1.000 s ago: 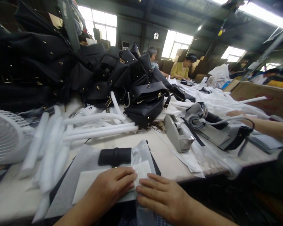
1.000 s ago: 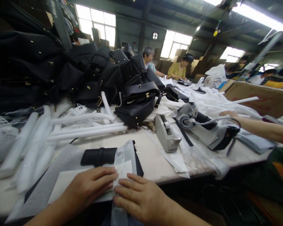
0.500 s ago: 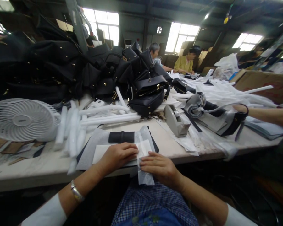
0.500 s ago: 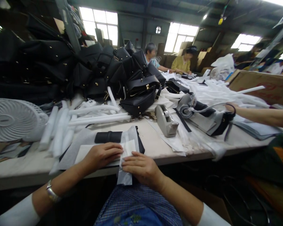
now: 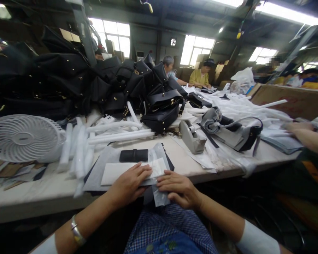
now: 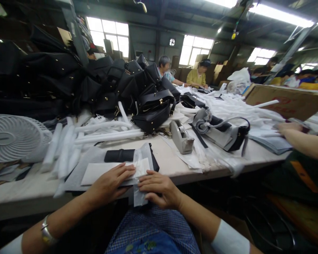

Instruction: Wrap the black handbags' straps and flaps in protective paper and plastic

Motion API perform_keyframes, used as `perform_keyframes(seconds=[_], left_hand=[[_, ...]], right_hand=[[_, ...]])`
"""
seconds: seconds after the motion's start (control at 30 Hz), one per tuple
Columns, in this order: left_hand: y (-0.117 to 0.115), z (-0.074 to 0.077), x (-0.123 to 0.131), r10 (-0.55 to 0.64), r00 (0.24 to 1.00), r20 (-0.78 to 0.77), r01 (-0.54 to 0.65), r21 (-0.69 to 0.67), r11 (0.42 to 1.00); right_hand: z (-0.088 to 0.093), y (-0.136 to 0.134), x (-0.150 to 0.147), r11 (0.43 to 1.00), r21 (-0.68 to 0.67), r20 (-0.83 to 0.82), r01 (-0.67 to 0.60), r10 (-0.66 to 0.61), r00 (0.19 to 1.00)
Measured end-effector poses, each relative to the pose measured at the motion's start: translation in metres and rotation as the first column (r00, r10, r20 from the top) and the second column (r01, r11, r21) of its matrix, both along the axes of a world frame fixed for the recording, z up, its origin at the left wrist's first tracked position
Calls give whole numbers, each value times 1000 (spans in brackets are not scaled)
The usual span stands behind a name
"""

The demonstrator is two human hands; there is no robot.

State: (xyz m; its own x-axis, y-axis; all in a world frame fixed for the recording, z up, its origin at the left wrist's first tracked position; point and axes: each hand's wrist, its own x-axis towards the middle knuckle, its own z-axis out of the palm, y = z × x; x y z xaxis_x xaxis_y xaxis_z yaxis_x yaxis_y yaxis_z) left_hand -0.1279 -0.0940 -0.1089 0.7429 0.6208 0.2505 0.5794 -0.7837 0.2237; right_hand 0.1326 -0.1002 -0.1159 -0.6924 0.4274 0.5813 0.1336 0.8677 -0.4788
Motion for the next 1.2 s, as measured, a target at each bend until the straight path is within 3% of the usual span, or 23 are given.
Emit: perform_keyframes(seconds=[0.1, 0.2, 0.33, 0.63, 0.77, 0.87, 1.07, 1.2], left_hand=[[3, -5, -2, -14, 1000, 13, 14, 2, 1000], [6, -6, -3, -14, 1000, 16, 14, 1, 1000], [10, -6, -5, 2, 1000, 11, -2, -10, 1000], [7, 1, -3, 87, 995, 41, -85, -32, 996], [0, 5, 7, 163, 986, 33, -164, 51, 985], [-2, -3, 14, 213, 977, 31, -215, 165, 962], [2, -18, 15, 203, 979, 32, -201, 340, 919], [2, -18, 16, 177, 983, 49, -182, 374, 909]], right_hand=[[5, 1, -8, 984, -77, -125, 163, -172, 977], [6, 6, -14, 960, 60, -27, 274, -273, 962], [-1, 14, -15, 922, 256, 162, 292, -338, 927], [-6, 29, -23, 833, 455, 166, 316, -427, 889], [-10, 31, -28, 806, 477, 178, 350, -478, 860], [-9, 31, -28, 813, 465, 195, 351, -481, 855], [8, 25, -15, 920, 300, 289, 252, -339, 895], [2, 22, -10, 896, 368, 183, 250, -333, 925]])
